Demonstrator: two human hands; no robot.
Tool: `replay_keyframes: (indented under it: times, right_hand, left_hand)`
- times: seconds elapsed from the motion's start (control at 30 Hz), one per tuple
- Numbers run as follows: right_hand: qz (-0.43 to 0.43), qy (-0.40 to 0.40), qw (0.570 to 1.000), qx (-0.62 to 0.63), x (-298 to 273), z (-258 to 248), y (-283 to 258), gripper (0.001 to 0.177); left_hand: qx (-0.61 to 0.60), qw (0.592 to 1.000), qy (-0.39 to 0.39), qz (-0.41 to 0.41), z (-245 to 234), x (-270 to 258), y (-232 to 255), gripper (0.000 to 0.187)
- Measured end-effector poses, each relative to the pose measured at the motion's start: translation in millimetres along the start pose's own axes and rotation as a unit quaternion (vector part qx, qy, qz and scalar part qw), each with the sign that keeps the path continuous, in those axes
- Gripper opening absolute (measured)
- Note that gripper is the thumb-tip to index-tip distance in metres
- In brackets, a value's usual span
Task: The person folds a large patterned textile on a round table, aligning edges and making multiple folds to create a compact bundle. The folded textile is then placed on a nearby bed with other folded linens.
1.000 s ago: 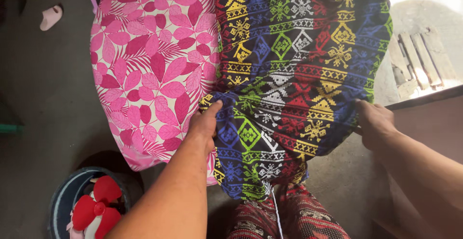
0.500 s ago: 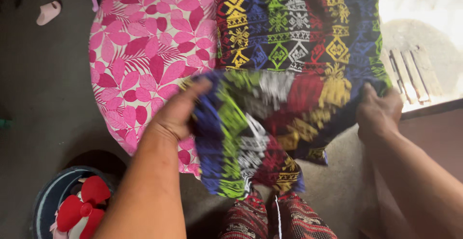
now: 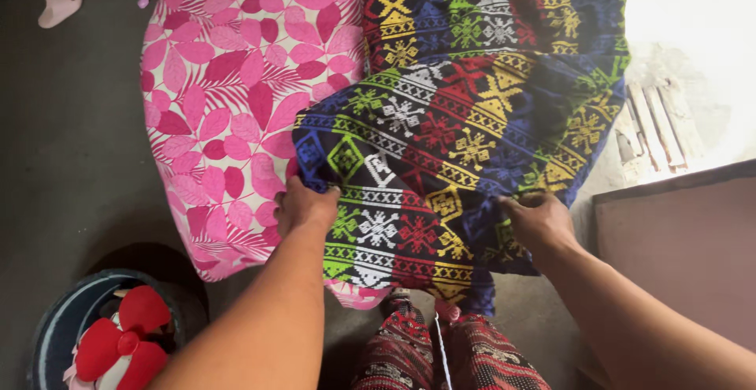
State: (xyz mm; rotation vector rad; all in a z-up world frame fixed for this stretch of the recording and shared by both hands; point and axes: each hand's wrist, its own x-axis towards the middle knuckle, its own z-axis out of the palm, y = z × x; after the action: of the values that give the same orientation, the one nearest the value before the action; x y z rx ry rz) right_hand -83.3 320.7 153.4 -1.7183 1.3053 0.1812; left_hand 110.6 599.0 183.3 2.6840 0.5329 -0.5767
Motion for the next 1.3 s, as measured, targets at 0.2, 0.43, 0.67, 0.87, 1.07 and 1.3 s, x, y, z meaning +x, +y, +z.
replay_keyframes:
  times: [0.2,0.43,0.67,0.87,1.07,1.3]
  right_hand:
    - [0.038,0.072,0.997,0.003,12,6,9,0.035]
    - [-0.009,0.233,0.942,0.243,18,-21,26,0.036]
    - [0.05,0.029,0.985,0.161,3,-11,48,0.033]
    - [0.041,0.222,0.972,0.066,1,-20,57,0.036]
    - [0.109,0.056,0.983,0.139,13,-8,50,0.048]
    - [0.077,0.15,0.985,-0.038,-8,-17,14,0.046]
  left_hand:
    - [0.018,0.998,-0.055,0.013,-9,4,-7,0.075]
    - [0.063,0.994,-0.068,0.058,-15,5,-13,0.079]
    - [0.056,0.991,-0.096,0.071,-20,3,-17,0.075]
    - [0.031,0.991,-0.09,0.097,-18,5,-17,0.079]
    - [0.022,0.982,-0.119,0.147,-9,-3,2,0.072]
    - [-0.358,0.873,-0.248,0.219,-21,-5,14,0.049]
